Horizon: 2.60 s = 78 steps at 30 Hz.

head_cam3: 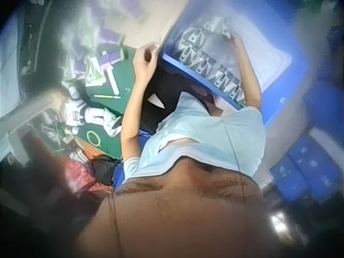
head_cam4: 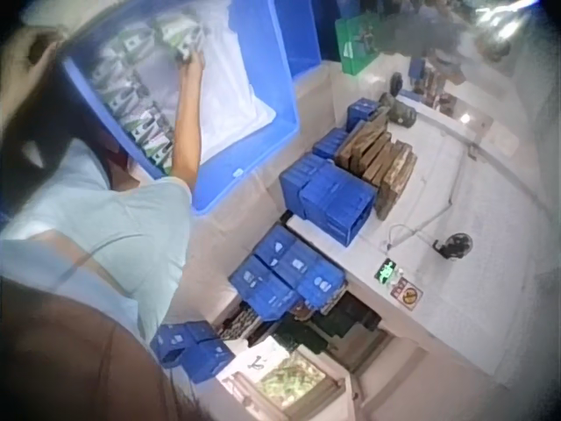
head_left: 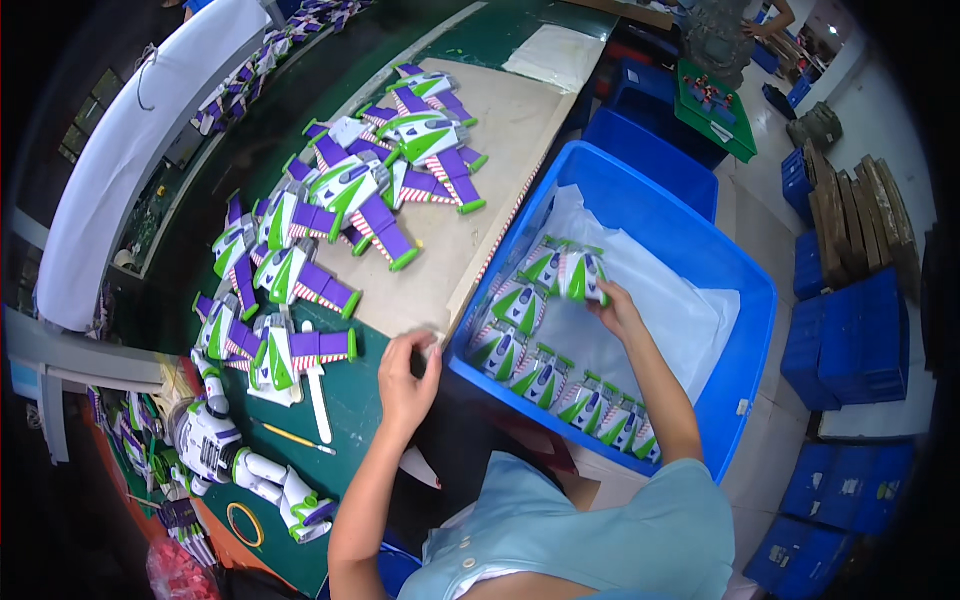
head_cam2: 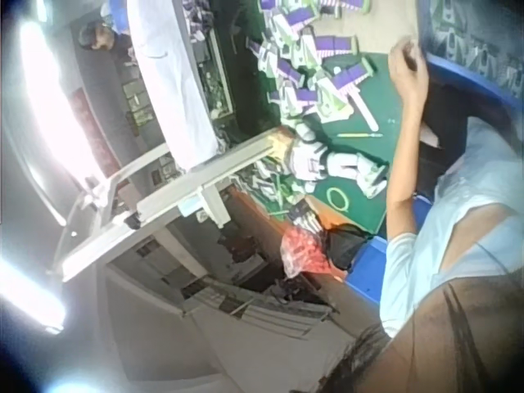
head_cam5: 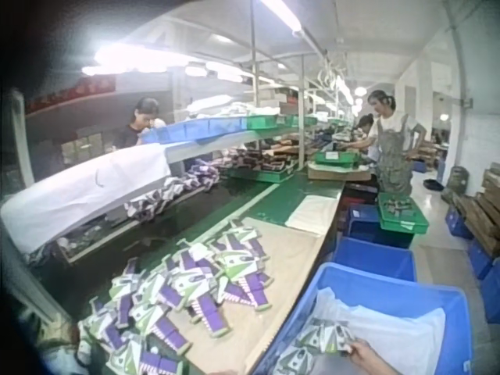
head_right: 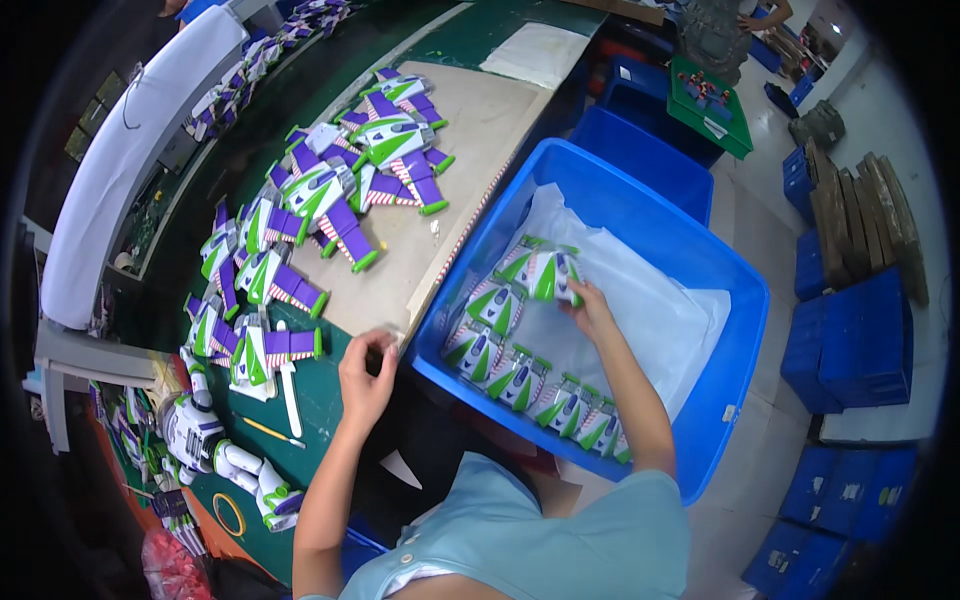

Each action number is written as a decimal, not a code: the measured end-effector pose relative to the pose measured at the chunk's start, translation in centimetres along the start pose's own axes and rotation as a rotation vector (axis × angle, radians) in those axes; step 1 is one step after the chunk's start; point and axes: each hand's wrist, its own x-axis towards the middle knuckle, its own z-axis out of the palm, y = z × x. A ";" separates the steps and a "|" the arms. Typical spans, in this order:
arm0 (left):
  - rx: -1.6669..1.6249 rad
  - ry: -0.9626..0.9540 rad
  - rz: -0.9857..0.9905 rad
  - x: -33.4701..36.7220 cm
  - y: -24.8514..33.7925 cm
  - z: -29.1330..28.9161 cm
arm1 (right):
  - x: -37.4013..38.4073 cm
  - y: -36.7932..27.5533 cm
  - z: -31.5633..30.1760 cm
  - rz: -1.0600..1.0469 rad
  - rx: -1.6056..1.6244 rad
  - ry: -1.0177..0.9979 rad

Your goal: The person assembles toy jetpacks by attaching them onto a toy figure body on the workbench, folding their wings inward by hand, and placing the folded components into a blue bin.

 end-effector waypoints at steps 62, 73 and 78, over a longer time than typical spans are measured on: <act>-0.072 0.689 -0.335 -20.4 3.0 -32.4 | -23.7 3.7 49.8 -0.776 -1.116 -1.678; -0.722 0.738 -0.041 -16.8 2.2 -27.2 | -28.0 12.1 47.5 0.067 -0.563 -1.331; -1.221 0.948 -0.083 -17.5 0.6 -22.8 | -27.5 11.2 49.4 0.039 -0.312 -1.013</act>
